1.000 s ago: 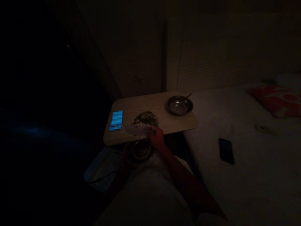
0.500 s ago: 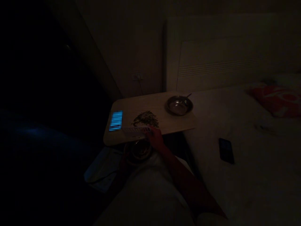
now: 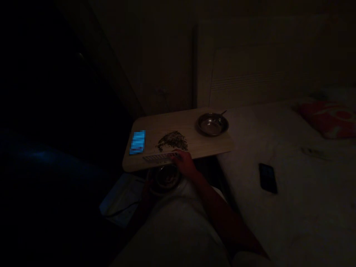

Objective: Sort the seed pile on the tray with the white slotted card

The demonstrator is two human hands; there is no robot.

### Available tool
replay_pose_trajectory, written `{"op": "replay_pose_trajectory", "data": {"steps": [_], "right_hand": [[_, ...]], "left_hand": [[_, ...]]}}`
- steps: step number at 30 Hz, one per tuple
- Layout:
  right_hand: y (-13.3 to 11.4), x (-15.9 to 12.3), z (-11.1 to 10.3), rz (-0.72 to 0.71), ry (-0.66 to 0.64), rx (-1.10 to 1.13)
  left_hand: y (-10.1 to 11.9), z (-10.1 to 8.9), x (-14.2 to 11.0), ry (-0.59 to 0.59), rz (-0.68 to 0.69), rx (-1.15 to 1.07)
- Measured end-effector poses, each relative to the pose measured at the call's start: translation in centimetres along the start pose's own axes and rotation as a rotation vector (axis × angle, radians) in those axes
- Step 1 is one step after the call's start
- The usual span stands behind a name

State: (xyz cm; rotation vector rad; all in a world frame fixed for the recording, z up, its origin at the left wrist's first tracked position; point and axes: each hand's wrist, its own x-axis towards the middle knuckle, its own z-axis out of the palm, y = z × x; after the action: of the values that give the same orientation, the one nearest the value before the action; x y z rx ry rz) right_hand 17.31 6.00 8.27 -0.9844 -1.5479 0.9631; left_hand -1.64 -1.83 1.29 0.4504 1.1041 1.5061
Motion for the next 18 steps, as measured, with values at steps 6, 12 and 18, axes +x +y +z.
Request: {"op": "replay_pose_trajectory", "data": {"steps": [6,12,18], "right_hand": [[-0.37,0.03,-0.39,0.003,-0.04,-0.017],[-0.66,-0.08,-0.61,0.022,-0.044,-0.026],[-0.44,-0.16,-0.71,0.015,-0.055,0.016]], "left_hand": [[-0.08,-0.31,0.09,0.012,-0.089,0.003],[0.16,0.23,-0.07,-0.027,-0.048,-0.034],[0.05,0.19,0.11,-0.02,-0.085,-0.01]]}}
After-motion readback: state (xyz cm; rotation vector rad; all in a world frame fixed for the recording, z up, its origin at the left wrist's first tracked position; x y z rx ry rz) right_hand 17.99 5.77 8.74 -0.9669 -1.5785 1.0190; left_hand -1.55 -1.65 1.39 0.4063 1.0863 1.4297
